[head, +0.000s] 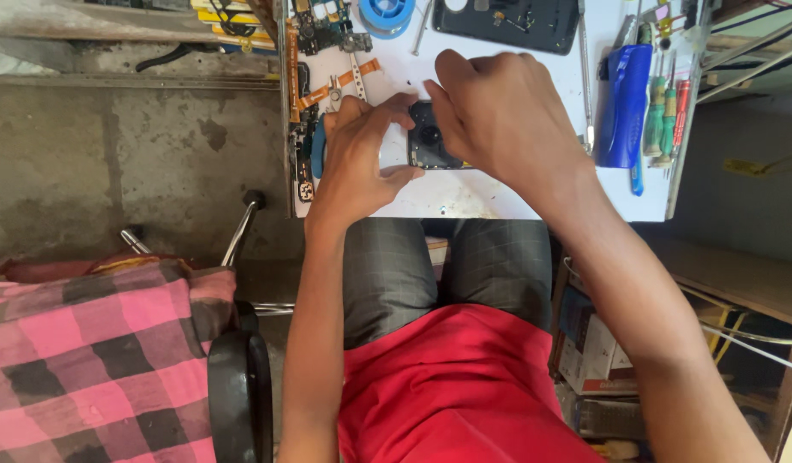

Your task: The person removes the back cover of a smartphone, places it on the table, and uses a red screwdriver to unscrew several screws from the phone's internal frame. The person then briefly handles a power bank before continuing to remove additional screws from the phone.

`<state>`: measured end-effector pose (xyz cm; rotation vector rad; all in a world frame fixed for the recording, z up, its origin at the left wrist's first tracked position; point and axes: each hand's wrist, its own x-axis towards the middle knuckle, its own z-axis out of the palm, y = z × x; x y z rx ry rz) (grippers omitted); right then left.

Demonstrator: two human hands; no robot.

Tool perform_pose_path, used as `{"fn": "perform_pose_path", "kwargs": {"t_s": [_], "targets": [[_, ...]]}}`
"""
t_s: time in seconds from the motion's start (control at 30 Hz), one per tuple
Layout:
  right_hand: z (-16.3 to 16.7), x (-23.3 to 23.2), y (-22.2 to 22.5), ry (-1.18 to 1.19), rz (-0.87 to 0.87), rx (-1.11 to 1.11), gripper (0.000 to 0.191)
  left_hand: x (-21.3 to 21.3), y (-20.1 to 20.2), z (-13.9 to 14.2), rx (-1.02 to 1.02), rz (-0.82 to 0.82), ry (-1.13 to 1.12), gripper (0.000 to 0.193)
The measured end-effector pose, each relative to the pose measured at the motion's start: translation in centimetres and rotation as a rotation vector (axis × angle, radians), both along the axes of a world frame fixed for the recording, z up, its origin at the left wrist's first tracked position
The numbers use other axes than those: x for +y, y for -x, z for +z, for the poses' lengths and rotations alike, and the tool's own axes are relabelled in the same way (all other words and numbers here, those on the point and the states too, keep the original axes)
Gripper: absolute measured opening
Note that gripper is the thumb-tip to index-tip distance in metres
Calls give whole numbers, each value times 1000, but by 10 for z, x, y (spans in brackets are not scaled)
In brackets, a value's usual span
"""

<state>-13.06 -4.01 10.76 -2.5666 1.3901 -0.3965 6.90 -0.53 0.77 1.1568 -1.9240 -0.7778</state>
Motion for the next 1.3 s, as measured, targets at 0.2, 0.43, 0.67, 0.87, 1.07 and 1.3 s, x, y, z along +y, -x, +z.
{"fn": "perform_pose_path", "kwargs": {"t_s": [0.2,0.43,0.67,0.87,1.07,1.3], "targets": [[7,-15,-8,37,73,-61,13,0,1,3,-17,1,-26,88],[17,-12,-2,-135,172,-288,45,1,0,3,-18,6,-29,85],[1,-15,0,-12,-41,-46,16,0,1,7,-19,4,-25,85],[7,-10,10,-37,-19,-114,25,1,0,3,-1,0,6,85],[21,-3,10,-52,76,-201,23,1,0,1,3,-10,18,74],[17,-6,12,-30,35,-121,24,0,0,1,0,-7,22,77]]}}
